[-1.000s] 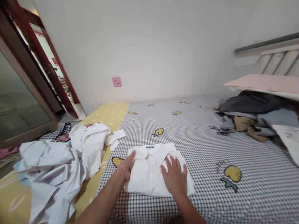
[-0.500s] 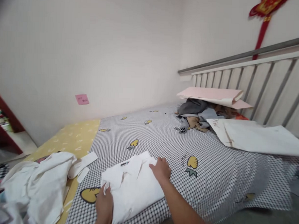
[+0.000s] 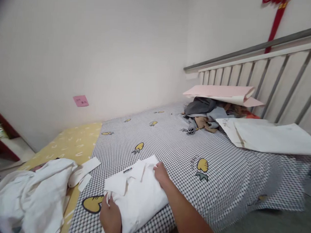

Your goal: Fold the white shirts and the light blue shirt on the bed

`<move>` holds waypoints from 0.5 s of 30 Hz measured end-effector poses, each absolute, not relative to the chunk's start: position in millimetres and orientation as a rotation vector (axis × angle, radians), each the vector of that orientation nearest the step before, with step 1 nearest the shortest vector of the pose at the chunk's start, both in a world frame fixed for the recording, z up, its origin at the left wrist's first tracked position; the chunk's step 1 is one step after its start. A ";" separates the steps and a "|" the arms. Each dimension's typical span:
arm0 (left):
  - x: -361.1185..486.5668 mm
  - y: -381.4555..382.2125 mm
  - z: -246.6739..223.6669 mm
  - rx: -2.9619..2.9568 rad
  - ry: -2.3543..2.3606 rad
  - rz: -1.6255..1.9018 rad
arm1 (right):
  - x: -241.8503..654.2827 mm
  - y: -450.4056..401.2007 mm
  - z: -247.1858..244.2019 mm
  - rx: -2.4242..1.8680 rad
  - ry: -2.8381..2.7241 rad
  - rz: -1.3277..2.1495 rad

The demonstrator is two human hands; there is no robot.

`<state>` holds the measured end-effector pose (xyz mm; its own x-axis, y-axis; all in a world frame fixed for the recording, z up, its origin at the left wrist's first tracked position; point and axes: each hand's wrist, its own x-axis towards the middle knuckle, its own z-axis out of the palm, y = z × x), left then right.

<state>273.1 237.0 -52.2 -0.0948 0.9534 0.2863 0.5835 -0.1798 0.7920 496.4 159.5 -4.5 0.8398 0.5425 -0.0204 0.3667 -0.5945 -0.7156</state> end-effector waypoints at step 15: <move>279.6 222.0 -46.0 1.653 1.644 1.059 | 507.6 127.8 28.0 -2.238 -1.029 -0.133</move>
